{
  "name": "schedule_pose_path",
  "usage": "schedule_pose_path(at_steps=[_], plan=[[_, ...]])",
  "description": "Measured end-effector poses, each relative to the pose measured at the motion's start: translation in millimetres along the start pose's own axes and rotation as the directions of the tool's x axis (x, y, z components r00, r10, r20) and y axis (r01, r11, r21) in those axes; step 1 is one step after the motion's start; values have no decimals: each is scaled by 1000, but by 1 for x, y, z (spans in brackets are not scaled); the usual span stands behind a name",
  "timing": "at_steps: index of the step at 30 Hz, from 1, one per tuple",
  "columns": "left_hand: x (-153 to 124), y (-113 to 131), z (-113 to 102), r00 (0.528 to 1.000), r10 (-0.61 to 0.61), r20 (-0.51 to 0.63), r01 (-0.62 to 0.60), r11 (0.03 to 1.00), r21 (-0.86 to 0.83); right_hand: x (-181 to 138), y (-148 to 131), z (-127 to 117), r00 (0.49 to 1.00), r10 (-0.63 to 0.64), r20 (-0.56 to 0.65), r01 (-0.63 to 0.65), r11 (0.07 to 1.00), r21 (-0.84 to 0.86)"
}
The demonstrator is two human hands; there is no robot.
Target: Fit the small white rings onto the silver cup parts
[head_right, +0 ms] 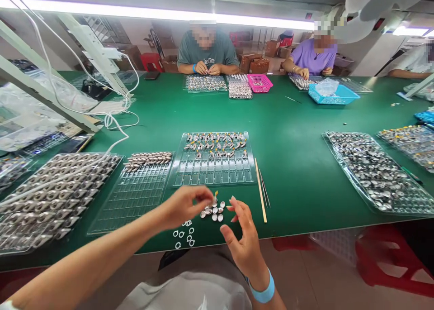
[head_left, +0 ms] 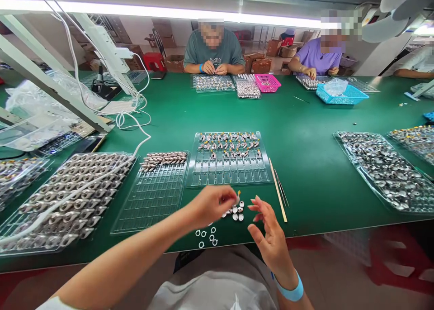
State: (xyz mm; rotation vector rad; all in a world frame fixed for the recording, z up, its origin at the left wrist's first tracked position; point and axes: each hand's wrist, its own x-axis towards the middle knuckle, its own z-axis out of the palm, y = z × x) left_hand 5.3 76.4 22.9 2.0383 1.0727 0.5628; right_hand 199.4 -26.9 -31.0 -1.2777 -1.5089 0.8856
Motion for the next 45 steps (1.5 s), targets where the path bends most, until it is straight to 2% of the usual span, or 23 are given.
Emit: schedule_pose_path(at_steps=[1, 3, 4, 6, 10, 14, 17, 19, 22, 26, 31, 35, 38, 41, 45], plan=[[-16, 8, 8, 998, 21, 60, -16, 995, -95, 2, -6, -1, 998, -12, 67, 11, 1000, 9], [-40, 19, 20, 995, -1, 103, 23, 977, -210, 5, -15, 1, 974, -81, 213, 77, 997, 25], [-48, 22, 24, 994, -17, 105, 42, 968, -248, 6, -19, 2, 956, -114, 269, 108, 993, 37], [-58, 22, 29, 994, -81, 75, 101, 947, -306, 7, -22, 5, 941, -140, 308, 128, 990, 59], [-66, 15, 35, 975, -221, -5, 201, 895, -398, 1, -21, 8, 964, -109, 244, 104, 994, 33], [-73, 10, 43, 968, -250, 12, 212, 795, -569, -6, -22, 11, 983, -66, 171, 66, 998, 8], [-75, 10, 48, 966, -256, -24, 183, 750, -636, -8, -26, 16, 990, -25, 139, 24, 1000, 7], [-75, 10, 50, 966, -250, -70, 157, 777, -609, -8, -28, 19, 992, -13, 127, 13, 1000, 3], [-77, 10, 51, 960, -222, -170, 122, 879, -460, -8, -30, 23, 995, -24, 96, 26, 999, -26], [-82, 7, 54, 946, -83, -312, 23, 981, -192, -7, -29, 27, 994, -91, 61, 98, 988, -119], [-84, 6, 55, 929, 91, -358, -98, 995, -4, -4, -28, 31, 978, -193, 83, 208, 945, -252], [-81, 3, 57, 876, 255, -410, -208, 965, 157, -2, -29, 31, 981, -156, 112, 182, 938, -294], [-78, -1, 56, 851, 347, -395, -278, 935, 221, 0, -31, 29, 992, -57, 111, 78, 976, -201], [-78, -7, 54, 813, 457, -360, -386, 887, 253, 2, -32, 26, 974, 129, 184, -137, 990, 34], [-80, -15, 52, 772, 547, -324, -465, 834, 298, 4, -29, 23, 862, 373, 343, -481, 816, 320]])
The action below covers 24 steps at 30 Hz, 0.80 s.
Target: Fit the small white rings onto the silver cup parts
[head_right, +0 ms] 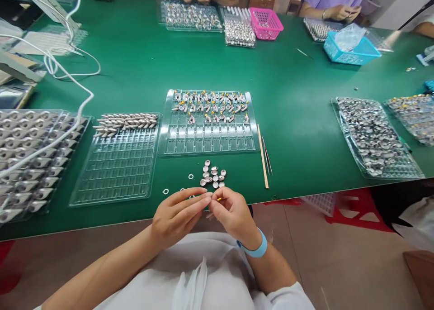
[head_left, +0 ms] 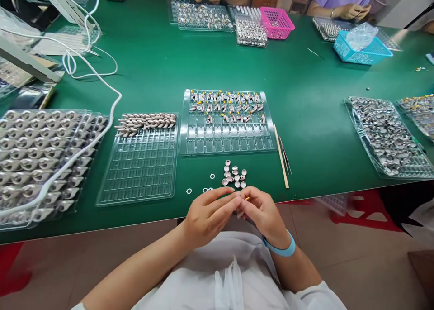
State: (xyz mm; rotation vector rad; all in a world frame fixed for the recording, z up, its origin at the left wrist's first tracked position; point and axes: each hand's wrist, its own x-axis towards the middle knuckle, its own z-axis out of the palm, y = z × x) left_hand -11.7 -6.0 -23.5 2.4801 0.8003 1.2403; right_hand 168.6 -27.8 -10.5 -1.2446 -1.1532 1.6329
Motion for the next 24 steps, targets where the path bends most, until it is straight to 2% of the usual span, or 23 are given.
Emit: schedule_pose_path(at_steps=[2, 4, 7, 10, 13, 16, 20, 24], plan=[[-1, -2, 0, 1000, 18, 11, -18, 1000, 6, 1, 2, -1, 998, 64, 16, -65, 994, 85], [0, -1, 0, 1000, 0, 4, 1, 1000, -26, 1, 5, -1, 998, 69, 6, -69, 991, 115], [5, 3, 0, 982, -188, -22, 183, 973, -142, 1, 8, 0, 997, 19, -72, -10, 993, 114], [11, 8, -2, 901, -430, 52, 424, 853, -305, 0, 9, 2, 987, -63, -147, 75, 994, 77], [15, 11, -3, 832, -531, 161, 546, 732, -407, -2, 11, 5, 979, -118, -164, 126, 991, 41], [16, 13, -2, 800, -577, 162, 582, 682, -443, -3, 13, 8, 969, -169, -177, 174, 985, 10], [17, 15, 1, 785, -604, 140, 596, 674, -436, -4, 15, 12, 960, -184, -209, 190, 982, 10], [18, 16, 1, 809, -576, 120, 570, 718, -400, -5, 16, 14, 970, -129, -206, 151, 984, 95]])
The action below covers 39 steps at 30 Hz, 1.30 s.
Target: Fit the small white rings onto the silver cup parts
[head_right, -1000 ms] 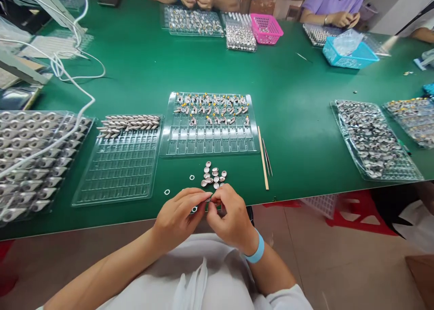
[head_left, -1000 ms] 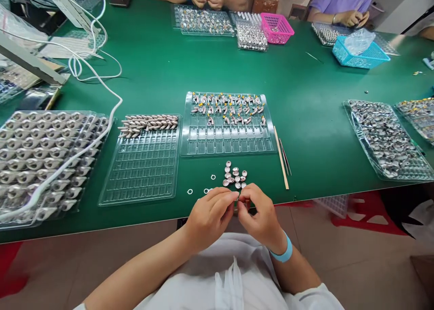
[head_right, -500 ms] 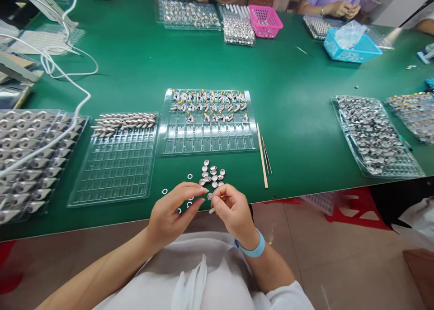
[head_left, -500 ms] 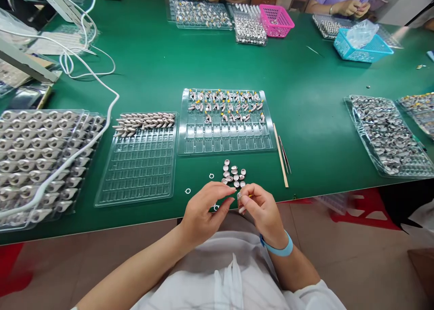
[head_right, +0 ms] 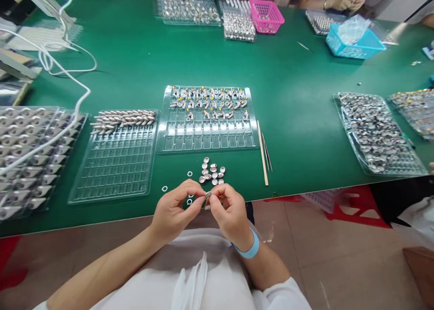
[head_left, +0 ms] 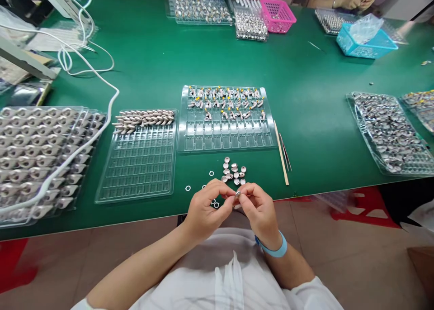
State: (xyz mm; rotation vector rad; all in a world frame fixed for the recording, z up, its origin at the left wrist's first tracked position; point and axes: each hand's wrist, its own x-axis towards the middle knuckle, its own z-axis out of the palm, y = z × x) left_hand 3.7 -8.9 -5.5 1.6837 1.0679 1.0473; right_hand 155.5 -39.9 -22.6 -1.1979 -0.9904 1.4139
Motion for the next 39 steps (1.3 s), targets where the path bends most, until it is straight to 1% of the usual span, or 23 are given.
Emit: schedule_pose_path(at_steps=[5, 9, 12, 19, 21, 25, 27, 29, 31, 33, 35, 36, 39], plan=[[0, 0, -1, 985, 170, -8, -169, 983, 66, 2, 4, -1, 995, 95, 43, -101, 978, 183], [-1, -3, -3, 973, 229, 38, -231, 971, 61, 5, 3, -1, 973, 181, 143, -220, 914, 340], [-2, -4, -4, 970, 238, 53, -241, 969, 63, 7, 0, 1, 959, 221, 178, -274, 886, 375], [-2, -3, -8, 972, 222, 78, -227, 971, 72, 10, -4, 3, 920, 317, 232, -385, 843, 376], [-1, -3, -9, 974, 211, 87, -216, 975, 54, 12, -3, 2, 898, 337, 283, -429, 814, 392], [-2, -4, -10, 975, 180, 133, -182, 983, 2, 15, 2, -1, 837, 363, 410, -526, 739, 421], [-2, -4, -11, 974, 171, 148, -174, 985, 6, 15, 4, -2, 815, 363, 451, -553, 719, 421], [-2, -4, -13, 976, 163, 142, -171, 984, 41, 15, 4, -1, 804, 354, 478, -560, 720, 409], [-1, -6, -17, 980, 159, 117, -173, 978, 120, 13, 2, -2, 816, 338, 468, -532, 755, 384], [0, -11, -24, 983, 160, 91, -178, 952, 249, 10, -3, -4, 862, 308, 404, -452, 827, 334], [1, -19, -33, 984, 157, 81, -176, 900, 399, 7, -7, -8, 916, 256, 308, -339, 905, 258], [2, -24, -37, 985, 151, 80, -170, 867, 467, 6, -8, -11, 936, 233, 266, -294, 930, 222], [3, -35, -47, 990, 119, 76, -140, 781, 608, 4, -8, -19, 964, 182, 193, -211, 967, 142]])
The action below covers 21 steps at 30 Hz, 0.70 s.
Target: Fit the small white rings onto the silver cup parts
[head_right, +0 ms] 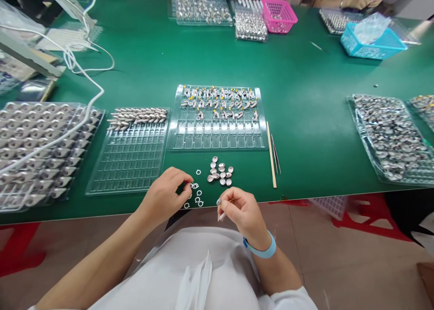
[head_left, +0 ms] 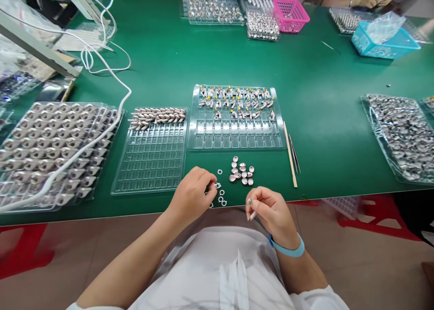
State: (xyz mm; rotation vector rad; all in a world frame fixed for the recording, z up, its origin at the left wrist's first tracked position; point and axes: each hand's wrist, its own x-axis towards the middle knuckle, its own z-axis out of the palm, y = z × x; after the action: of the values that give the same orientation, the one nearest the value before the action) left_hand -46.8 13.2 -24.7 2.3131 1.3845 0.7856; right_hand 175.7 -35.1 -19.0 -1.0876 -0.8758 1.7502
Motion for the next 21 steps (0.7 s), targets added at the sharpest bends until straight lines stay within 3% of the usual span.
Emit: schedule_pose_path(at_steps=[6, 16, 21], plan=[[9, 7, 7, 999, 12, 37, -11, 999, -40, -2, 4, -7, 997, -58, -57, 54, 996, -74], [32, 13, 21, 978, -14, 209, 28, 997, -65, -6, 5, -9, 996, -62, -70, 51, 987, -150], [32, 10, 22, 985, 32, 169, -17, 996, -85, -7, 5, -9, 997, -55, -53, 44, 979, -200]])
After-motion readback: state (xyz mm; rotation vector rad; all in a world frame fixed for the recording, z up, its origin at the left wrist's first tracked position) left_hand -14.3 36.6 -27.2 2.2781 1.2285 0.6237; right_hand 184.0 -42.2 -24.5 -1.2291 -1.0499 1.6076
